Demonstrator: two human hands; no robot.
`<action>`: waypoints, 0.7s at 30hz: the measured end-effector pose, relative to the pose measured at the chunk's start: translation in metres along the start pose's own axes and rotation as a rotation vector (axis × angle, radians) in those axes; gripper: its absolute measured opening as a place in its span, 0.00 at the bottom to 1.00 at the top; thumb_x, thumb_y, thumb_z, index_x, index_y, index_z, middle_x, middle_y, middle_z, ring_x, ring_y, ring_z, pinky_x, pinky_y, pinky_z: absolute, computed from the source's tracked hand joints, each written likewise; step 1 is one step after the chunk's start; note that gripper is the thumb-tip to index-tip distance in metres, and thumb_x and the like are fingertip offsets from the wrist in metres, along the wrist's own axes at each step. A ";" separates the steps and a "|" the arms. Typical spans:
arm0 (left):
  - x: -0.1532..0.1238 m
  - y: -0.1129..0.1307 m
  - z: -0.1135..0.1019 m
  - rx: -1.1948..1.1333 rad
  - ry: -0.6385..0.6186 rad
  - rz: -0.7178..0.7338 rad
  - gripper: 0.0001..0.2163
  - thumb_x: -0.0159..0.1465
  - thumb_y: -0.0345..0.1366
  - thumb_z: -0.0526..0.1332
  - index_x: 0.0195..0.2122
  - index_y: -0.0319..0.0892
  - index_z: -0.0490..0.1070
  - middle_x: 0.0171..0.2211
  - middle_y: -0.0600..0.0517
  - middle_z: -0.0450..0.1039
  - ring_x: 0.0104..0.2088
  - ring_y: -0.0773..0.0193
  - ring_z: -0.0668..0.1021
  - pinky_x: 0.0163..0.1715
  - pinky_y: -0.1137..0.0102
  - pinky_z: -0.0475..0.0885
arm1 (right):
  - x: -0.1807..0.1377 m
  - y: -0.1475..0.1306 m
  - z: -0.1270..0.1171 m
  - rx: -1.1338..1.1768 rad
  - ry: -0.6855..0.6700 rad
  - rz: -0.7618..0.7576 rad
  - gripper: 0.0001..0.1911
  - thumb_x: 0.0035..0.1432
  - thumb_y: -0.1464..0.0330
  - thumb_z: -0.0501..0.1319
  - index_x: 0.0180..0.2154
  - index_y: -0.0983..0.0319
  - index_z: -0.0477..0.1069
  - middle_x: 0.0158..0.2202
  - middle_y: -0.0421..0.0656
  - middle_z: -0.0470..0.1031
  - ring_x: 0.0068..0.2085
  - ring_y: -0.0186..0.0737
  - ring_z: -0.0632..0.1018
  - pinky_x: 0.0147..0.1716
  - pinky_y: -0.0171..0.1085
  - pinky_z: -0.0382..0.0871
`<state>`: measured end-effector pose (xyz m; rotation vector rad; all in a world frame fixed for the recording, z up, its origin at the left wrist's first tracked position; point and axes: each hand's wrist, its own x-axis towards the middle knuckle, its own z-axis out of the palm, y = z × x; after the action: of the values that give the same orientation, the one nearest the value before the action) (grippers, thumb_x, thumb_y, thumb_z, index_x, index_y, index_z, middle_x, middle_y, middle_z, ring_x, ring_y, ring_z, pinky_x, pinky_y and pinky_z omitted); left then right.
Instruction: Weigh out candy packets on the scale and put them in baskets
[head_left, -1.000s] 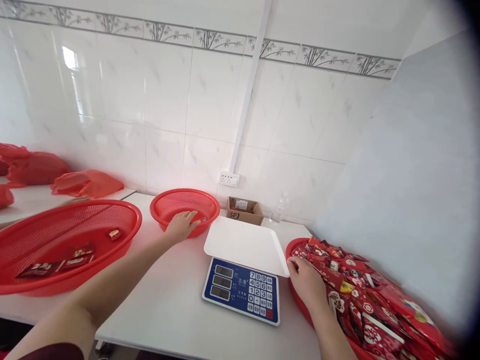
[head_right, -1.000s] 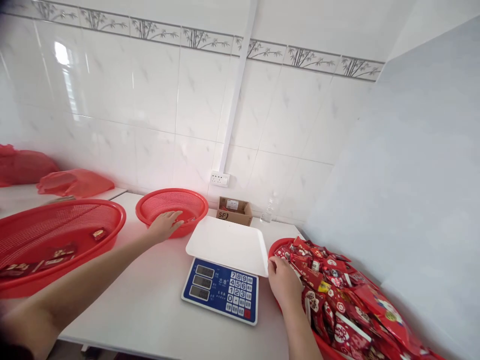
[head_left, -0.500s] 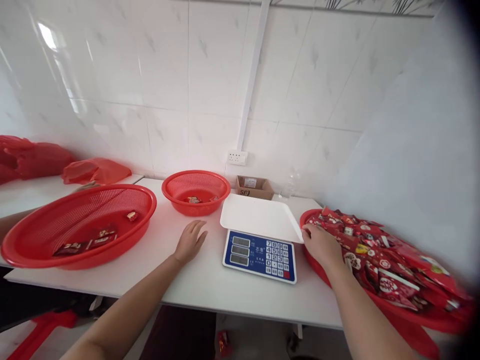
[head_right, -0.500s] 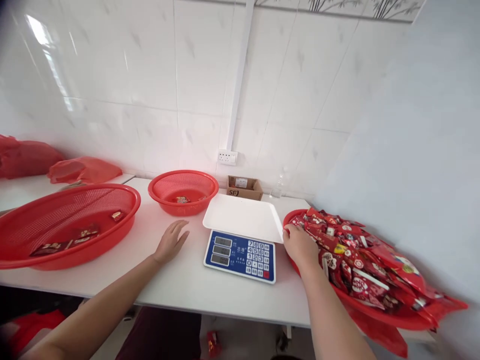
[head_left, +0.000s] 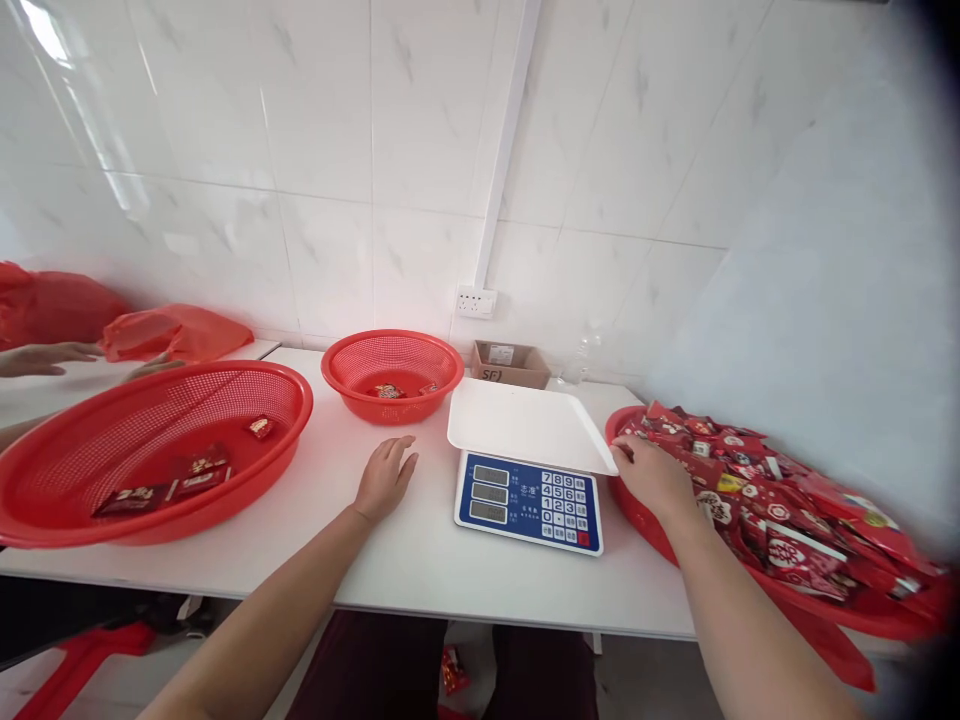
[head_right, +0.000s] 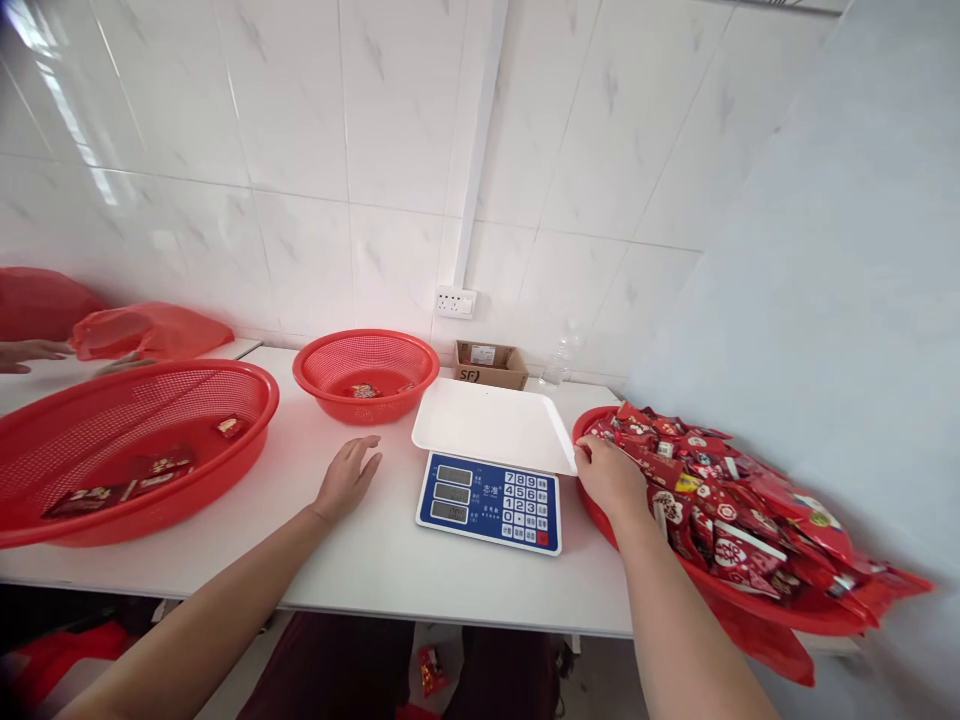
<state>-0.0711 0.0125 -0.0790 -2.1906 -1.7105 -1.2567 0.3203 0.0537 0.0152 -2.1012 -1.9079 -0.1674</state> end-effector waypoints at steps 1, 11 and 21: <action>0.000 -0.001 -0.001 -0.004 0.006 -0.017 0.13 0.67 0.37 0.48 0.50 0.45 0.64 0.43 0.47 0.74 0.46 0.58 0.74 0.47 0.61 0.70 | 0.001 0.001 0.001 0.005 0.000 0.000 0.15 0.59 0.64 0.48 0.38 0.58 0.72 0.41 0.45 0.77 0.39 0.44 0.75 0.29 0.37 0.59; 0.004 -0.006 0.002 -0.058 0.023 -0.105 0.13 0.66 0.39 0.49 0.48 0.44 0.65 0.40 0.47 0.74 0.45 0.58 0.75 0.45 0.61 0.71 | 0.003 0.006 0.006 0.058 0.009 0.003 0.16 0.59 0.64 0.48 0.43 0.59 0.71 0.45 0.45 0.76 0.44 0.46 0.75 0.35 0.38 0.62; 0.003 -0.002 -0.007 -0.156 0.029 -0.202 0.13 0.65 0.41 0.49 0.44 0.42 0.68 0.39 0.47 0.74 0.44 0.58 0.76 0.43 0.61 0.72 | 0.002 0.004 0.002 0.093 0.015 0.001 0.17 0.59 0.64 0.48 0.42 0.59 0.72 0.46 0.46 0.76 0.44 0.46 0.75 0.38 0.39 0.64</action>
<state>-0.0759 0.0118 -0.0732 -2.1094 -1.9241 -1.5095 0.3237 0.0559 0.0130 -2.0345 -1.8682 -0.0920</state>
